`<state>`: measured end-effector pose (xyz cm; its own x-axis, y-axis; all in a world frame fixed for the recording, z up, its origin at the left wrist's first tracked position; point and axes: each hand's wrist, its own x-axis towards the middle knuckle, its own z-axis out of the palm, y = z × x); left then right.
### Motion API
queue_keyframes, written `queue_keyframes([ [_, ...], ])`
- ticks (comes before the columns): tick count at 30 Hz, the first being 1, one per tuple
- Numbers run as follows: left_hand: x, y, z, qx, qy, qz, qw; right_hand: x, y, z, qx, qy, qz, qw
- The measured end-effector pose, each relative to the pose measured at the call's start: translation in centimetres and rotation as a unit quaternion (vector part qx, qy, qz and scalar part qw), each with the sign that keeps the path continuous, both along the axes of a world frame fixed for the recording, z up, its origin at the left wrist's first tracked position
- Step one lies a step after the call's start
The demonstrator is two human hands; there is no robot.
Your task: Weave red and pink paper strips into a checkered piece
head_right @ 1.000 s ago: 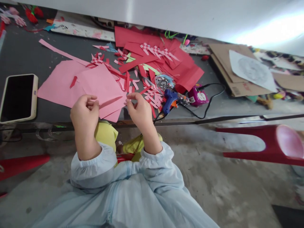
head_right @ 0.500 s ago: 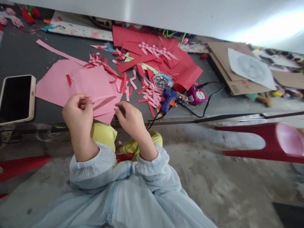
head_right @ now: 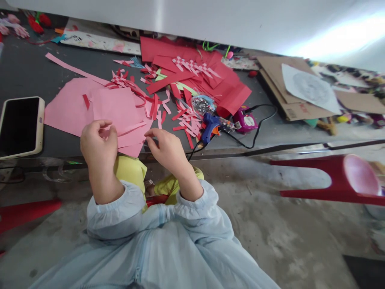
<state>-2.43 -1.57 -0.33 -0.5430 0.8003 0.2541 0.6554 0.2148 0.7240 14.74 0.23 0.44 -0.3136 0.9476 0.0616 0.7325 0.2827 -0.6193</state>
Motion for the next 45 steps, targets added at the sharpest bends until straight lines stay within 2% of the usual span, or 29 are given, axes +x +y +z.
queue_keyframes([
  [3,0.0,0.1,-0.1,0.021,-0.014,-0.011,1.000,0.4,0.3,0.0,0.015,-0.020,0.002,1.000],
  [7,0.0,0.2,-0.3,0.020,-0.077,-0.061,0.995,1.1,1.1,0.3,0.057,-0.075,-0.004,0.996],
  [12,0.2,-0.1,-0.4,-0.077,-0.050,-0.124,0.988,1.7,2.6,1.4,0.077,-0.162,0.001,0.984],
  [14,0.2,-0.1,-0.3,-0.086,-0.041,-0.139,0.986,1.7,3.4,2.0,0.083,-0.187,0.005,0.979],
  [20,0.3,-0.3,0.2,-0.062,-0.056,-0.107,0.991,1.0,6.5,3.0,0.112,-0.240,0.020,0.964],
  [25,0.4,-0.3,0.5,-0.044,-0.086,-0.108,0.989,0.1,8.4,2.6,0.138,-0.263,0.062,0.953],
  [32,0.2,-0.4,0.4,-0.040,-0.102,-0.123,0.986,-0.4,10.7,1.8,0.128,-0.305,0.085,0.940],
  [39,0.0,-0.6,0.2,-0.028,-0.111,-0.127,0.985,-0.9,11.4,0.9,0.123,-0.343,0.096,0.926],
  [45,-0.1,-0.5,0.1,-0.029,-0.116,-0.124,0.985,-0.4,11.3,1.8,0.137,-0.294,0.081,0.943],
])
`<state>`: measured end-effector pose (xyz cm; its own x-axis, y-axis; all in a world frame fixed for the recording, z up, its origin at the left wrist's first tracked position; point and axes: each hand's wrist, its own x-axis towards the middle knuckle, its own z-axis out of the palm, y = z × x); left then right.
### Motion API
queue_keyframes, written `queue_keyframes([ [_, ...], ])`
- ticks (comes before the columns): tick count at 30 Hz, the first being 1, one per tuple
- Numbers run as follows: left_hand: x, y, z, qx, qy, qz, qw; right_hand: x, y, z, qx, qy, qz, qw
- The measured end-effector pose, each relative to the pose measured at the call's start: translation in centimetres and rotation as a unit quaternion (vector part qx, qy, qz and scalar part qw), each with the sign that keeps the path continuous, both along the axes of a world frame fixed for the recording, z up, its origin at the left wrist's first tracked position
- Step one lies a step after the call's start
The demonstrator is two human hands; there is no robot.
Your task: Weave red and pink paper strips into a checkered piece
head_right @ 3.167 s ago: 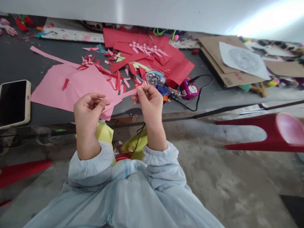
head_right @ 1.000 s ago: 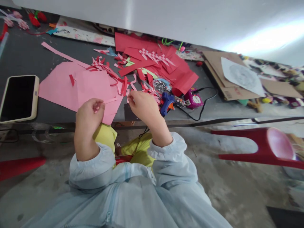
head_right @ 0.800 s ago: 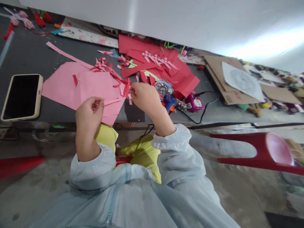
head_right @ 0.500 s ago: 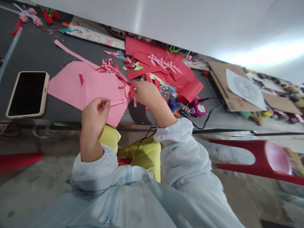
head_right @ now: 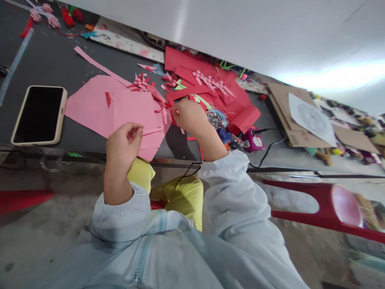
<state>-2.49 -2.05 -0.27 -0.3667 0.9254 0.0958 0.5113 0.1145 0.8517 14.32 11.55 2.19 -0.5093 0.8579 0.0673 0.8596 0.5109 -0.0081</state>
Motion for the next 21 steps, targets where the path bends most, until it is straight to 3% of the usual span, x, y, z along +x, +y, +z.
queue_keyframes([
  [11,0.1,0.2,0.2,-0.017,0.006,0.006,1.000,2.5,-1.5,3.8,0.055,0.136,-0.020,0.989],
  [21,0.1,0.4,0.0,-0.004,0.008,-0.005,1.000,3.3,-5.7,7.2,0.129,0.099,0.013,0.987],
])
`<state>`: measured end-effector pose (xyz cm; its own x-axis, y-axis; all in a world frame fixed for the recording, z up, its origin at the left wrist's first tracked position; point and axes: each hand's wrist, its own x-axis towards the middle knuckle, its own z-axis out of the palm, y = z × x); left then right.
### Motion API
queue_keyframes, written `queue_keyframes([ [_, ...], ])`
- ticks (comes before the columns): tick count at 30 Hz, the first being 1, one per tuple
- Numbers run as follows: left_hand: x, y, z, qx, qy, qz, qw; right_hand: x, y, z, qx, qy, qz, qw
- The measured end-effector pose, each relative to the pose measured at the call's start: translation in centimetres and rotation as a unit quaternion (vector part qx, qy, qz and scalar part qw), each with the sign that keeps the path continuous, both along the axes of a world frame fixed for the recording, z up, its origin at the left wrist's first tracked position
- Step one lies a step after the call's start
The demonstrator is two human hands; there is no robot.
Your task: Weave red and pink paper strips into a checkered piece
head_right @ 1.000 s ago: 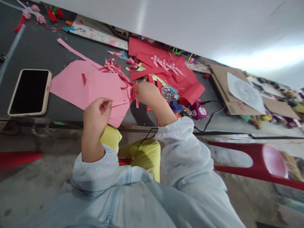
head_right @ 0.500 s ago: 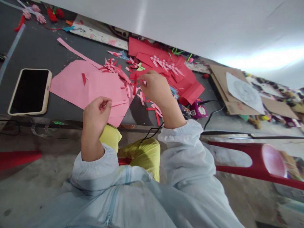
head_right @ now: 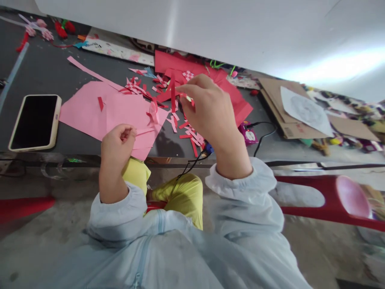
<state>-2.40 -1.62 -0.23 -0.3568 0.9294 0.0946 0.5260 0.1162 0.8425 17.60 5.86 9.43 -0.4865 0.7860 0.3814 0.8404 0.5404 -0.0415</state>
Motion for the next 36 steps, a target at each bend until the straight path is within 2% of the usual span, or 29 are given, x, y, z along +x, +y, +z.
queue_keyframes([
  [7,0.0,0.2,-0.3,0.000,0.002,0.002,1.000,-0.4,-2.3,-0.2,-0.071,-0.078,0.017,0.994],
  [13,0.1,0.6,-0.9,0.017,-0.057,-0.011,0.998,-0.6,-3.8,-1.3,-0.045,-0.142,0.045,0.988],
  [19,0.1,0.6,-1.3,0.056,-0.138,-0.053,0.987,-1.5,-4.8,-2.4,-0.057,-0.214,0.089,0.971],
  [26,-0.1,0.5,-1.2,0.078,-0.167,-0.075,0.980,-1.8,-5.2,-3.7,-0.029,-0.225,0.141,0.964],
  [36,0.1,0.3,-0.7,0.070,-0.231,-0.066,0.968,-1.9,-5.3,-4.5,-0.019,-0.238,0.154,0.959],
])
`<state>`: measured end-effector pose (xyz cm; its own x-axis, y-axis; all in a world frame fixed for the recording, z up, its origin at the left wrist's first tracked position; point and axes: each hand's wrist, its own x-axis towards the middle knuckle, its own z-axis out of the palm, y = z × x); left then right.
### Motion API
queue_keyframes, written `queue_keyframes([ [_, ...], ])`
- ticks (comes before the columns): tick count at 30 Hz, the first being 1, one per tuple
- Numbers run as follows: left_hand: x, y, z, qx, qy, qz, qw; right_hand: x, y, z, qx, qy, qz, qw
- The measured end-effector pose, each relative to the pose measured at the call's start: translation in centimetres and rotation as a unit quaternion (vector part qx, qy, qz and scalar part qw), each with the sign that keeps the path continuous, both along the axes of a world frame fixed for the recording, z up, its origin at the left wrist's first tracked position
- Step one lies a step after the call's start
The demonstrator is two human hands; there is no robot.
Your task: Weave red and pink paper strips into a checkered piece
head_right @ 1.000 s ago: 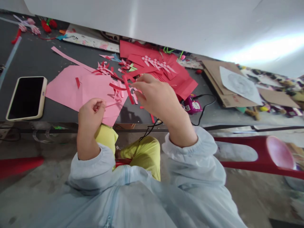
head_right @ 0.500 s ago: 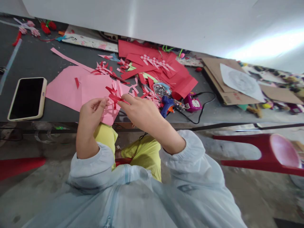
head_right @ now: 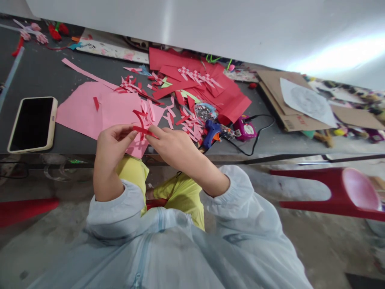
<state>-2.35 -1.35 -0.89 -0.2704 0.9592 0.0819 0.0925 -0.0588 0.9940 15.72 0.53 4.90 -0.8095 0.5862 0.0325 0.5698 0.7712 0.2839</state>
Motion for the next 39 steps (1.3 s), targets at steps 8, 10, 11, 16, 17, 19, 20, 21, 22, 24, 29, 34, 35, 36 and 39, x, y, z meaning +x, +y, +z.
queue_keyframes([
  [8,0.2,-0.1,0.4,-0.002,-0.023,0.004,1.000,-0.4,-0.2,0.1,-0.024,-0.017,-0.017,0.999],
  [10,0.1,-0.1,0.5,0.008,-0.014,0.020,1.000,-0.4,-0.2,0.2,-0.029,-0.012,-0.016,0.999],
  [11,0.1,-0.1,0.5,0.010,-0.005,0.029,1.000,-0.4,-0.2,0.3,-0.035,-0.009,-0.018,0.999],
  [16,-0.3,0.0,0.2,-0.016,0.067,0.076,0.995,-0.5,0.7,0.9,-0.087,0.008,-0.067,0.994],
  [17,-0.3,0.0,0.1,-0.023,0.083,0.085,0.993,-0.5,1.1,0.9,-0.100,0.019,-0.080,0.992],
  [19,-0.3,0.1,-0.1,-0.030,0.100,0.093,0.990,-0.6,2.3,0.8,-0.123,0.051,-0.101,0.986],
  [20,-0.3,0.1,-0.1,-0.030,0.101,0.092,0.990,-0.7,2.9,0.6,-0.126,0.072,-0.113,0.983],
  [21,-0.3,0.1,-0.1,-0.031,0.100,0.089,0.990,-0.9,3.6,0.4,-0.127,0.094,-0.118,0.980],
  [22,-0.3,0.1,-0.1,-0.031,0.100,0.087,0.991,-1.1,4.3,0.2,-0.126,0.118,-0.120,0.978],
  [24,-0.3,0.1,-0.1,-0.034,0.101,0.085,0.991,-1.6,5.5,-0.3,-0.120,0.154,-0.119,0.974],
  [29,-0.4,0.1,-0.1,-0.037,0.102,0.077,0.991,-3.6,7.5,-0.9,-0.113,0.184,-0.122,0.969],
  [34,-0.3,0.2,0.0,-0.035,0.090,0.067,0.993,-4.9,8.8,-1.3,-0.141,0.202,-0.112,0.963],
  [35,-0.3,0.2,0.0,-0.032,0.085,0.066,0.994,-4.9,9.0,-1.4,-0.145,0.210,-0.112,0.960],
  [36,-0.3,0.2,0.0,-0.029,0.078,0.066,0.994,-4.9,9.2,-1.5,-0.148,0.219,-0.112,0.958],
  [39,-0.4,0.1,-0.1,-0.008,0.039,0.069,0.997,-4.3,9.7,-1.6,-0.159,0.276,-0.111,0.941],
])
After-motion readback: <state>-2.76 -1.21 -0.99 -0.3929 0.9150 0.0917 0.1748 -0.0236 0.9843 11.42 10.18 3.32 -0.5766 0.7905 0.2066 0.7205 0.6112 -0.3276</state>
